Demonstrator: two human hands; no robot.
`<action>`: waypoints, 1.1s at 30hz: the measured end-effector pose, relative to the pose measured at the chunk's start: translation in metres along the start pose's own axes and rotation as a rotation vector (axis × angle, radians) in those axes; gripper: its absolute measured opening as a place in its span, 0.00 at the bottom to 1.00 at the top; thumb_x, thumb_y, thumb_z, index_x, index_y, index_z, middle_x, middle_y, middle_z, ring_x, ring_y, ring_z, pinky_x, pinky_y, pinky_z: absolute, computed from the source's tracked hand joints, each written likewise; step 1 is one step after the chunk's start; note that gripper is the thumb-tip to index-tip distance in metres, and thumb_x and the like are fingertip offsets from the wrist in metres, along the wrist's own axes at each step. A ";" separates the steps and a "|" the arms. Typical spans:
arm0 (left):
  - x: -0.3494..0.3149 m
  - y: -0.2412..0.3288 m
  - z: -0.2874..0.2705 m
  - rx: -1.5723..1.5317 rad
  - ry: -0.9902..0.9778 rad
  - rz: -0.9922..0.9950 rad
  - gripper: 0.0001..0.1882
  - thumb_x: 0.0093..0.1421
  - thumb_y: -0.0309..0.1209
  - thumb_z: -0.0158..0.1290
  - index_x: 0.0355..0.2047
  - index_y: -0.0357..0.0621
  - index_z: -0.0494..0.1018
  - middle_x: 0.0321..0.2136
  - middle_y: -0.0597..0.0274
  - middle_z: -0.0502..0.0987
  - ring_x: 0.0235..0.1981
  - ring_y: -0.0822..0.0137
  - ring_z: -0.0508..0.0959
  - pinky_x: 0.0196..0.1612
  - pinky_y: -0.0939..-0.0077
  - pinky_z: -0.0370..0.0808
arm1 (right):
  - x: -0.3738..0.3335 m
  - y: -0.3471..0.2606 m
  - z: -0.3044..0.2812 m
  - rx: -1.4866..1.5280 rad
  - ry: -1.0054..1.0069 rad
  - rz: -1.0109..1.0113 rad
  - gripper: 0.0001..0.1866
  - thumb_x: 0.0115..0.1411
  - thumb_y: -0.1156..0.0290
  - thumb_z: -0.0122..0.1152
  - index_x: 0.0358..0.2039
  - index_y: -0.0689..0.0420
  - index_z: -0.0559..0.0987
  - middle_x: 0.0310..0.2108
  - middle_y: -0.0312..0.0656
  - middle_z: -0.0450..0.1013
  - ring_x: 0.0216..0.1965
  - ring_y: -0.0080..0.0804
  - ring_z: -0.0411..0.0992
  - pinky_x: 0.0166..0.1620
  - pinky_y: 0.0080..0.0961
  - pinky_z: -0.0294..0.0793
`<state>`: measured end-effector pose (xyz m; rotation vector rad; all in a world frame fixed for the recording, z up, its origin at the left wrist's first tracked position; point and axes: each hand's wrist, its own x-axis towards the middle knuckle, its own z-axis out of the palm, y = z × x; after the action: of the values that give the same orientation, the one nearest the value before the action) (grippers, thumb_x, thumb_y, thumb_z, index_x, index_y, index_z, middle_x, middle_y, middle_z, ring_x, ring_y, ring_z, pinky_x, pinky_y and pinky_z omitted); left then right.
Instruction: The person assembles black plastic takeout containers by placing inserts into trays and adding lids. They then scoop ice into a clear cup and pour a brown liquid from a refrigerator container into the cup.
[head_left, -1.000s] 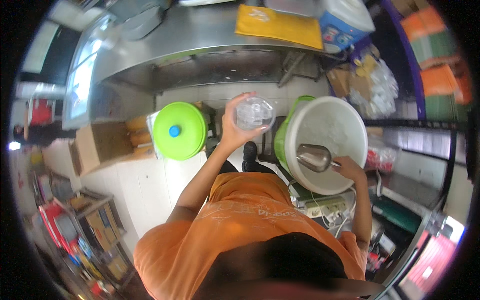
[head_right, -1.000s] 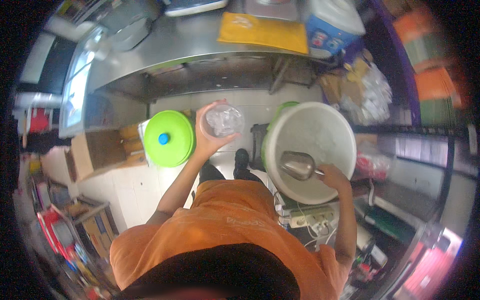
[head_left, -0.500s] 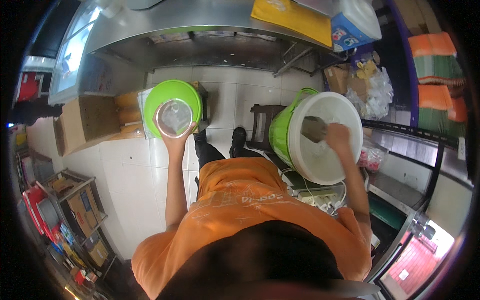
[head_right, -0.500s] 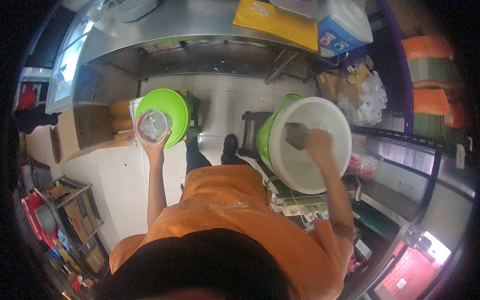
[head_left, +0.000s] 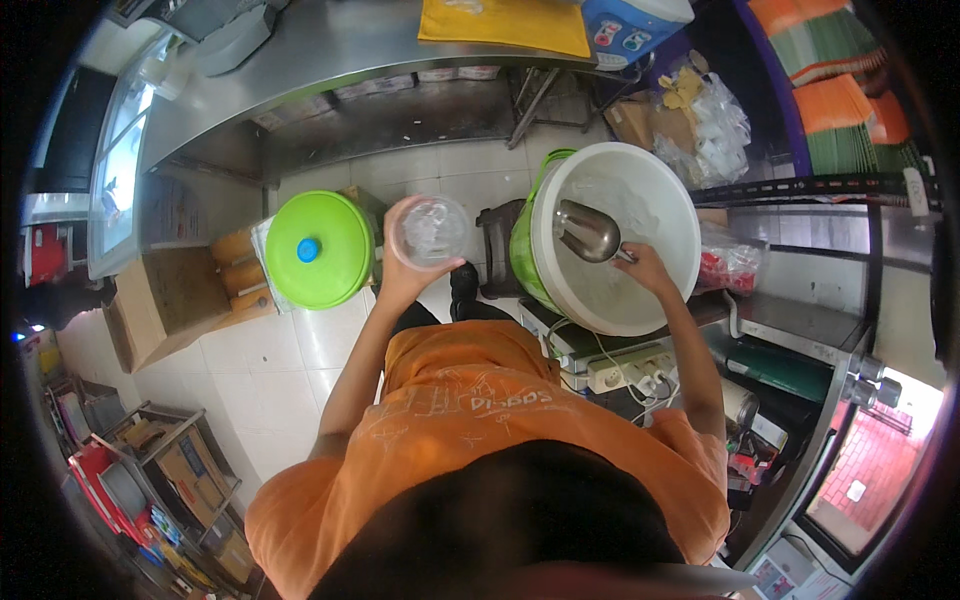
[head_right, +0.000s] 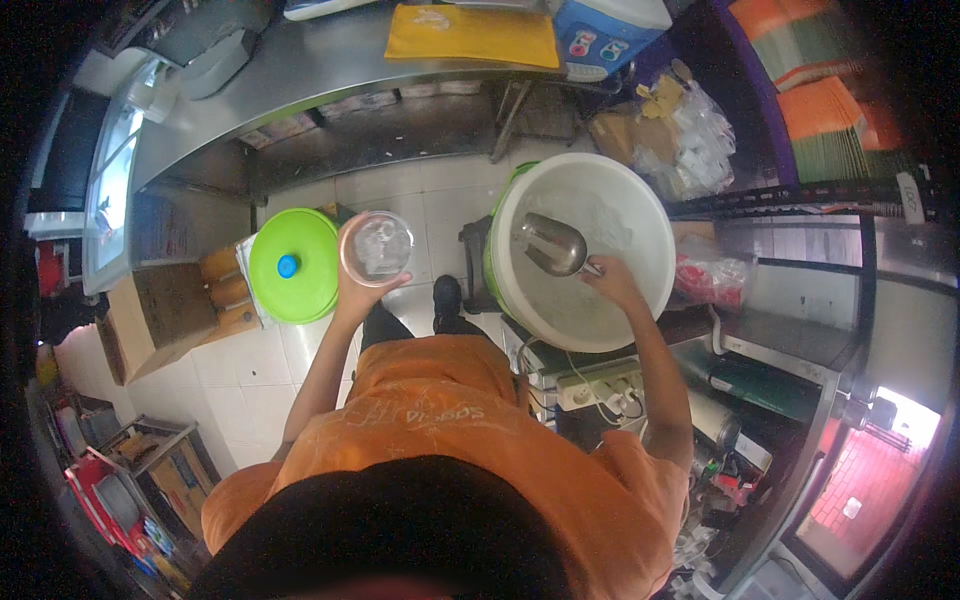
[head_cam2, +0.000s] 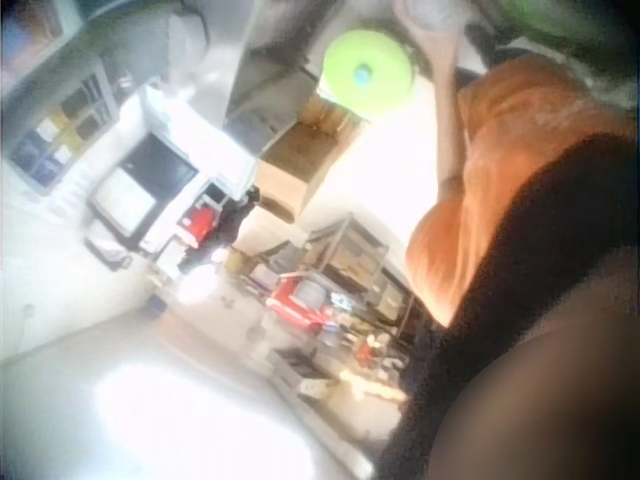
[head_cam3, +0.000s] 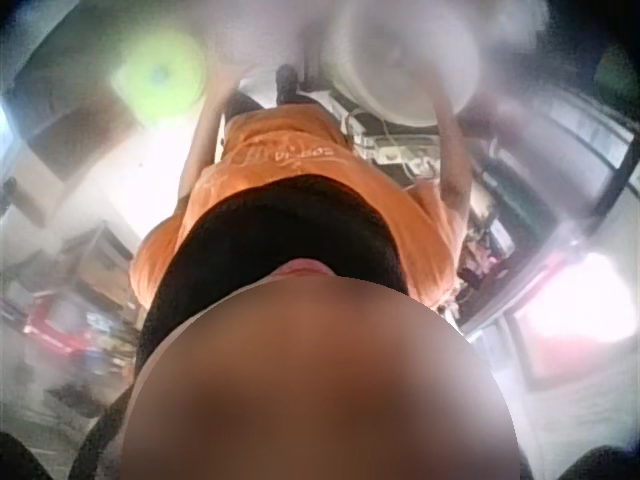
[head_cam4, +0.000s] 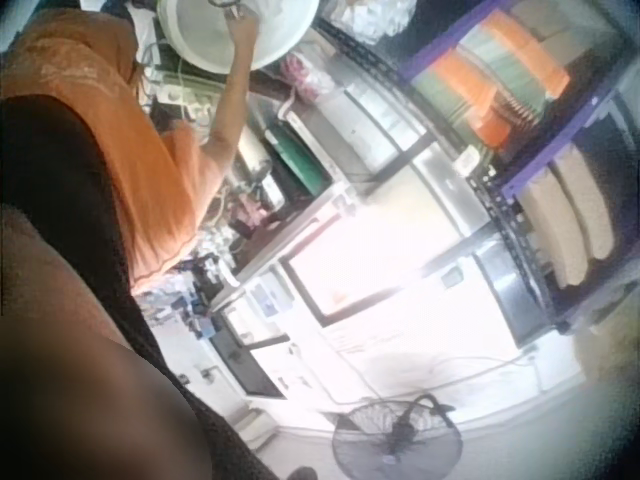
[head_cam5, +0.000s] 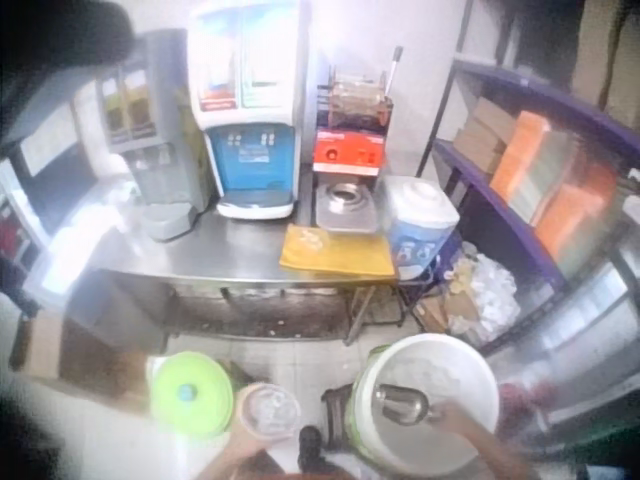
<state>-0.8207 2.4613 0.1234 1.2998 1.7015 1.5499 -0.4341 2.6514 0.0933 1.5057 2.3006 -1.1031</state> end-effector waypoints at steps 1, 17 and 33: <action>0.003 0.003 0.009 0.020 -0.032 0.048 0.53 0.33 0.35 0.76 0.58 0.41 0.58 0.52 0.55 0.67 0.55 0.60 0.69 0.60 0.65 0.64 | -0.004 0.006 0.006 0.165 -0.008 -0.030 0.16 0.52 0.68 0.67 0.40 0.61 0.80 0.32 0.41 0.79 0.33 0.29 0.74 0.41 0.27 0.73; 0.032 0.033 0.090 -0.072 -0.278 0.036 0.46 0.33 0.33 0.74 0.54 0.45 0.65 0.51 0.54 0.70 0.56 0.51 0.67 0.60 0.61 0.64 | -0.104 -0.101 -0.109 0.232 -0.001 -0.268 0.11 0.56 0.77 0.64 0.40 0.64 0.78 0.29 0.32 0.74 0.34 0.14 0.67 0.38 0.17 0.70; 0.064 0.069 0.112 -0.021 -0.282 0.246 0.45 0.34 0.29 0.72 0.55 0.45 0.65 0.53 0.56 0.70 0.55 0.51 0.67 0.61 0.61 0.62 | -0.131 -0.075 -0.110 0.210 0.166 -0.068 0.11 0.53 0.72 0.67 0.37 0.62 0.79 0.19 0.29 0.61 0.22 0.15 0.57 0.25 0.19 0.56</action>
<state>-0.7307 2.5636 0.1775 1.6794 1.3889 1.4270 -0.4095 2.6145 0.2749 1.6621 2.4261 -1.3211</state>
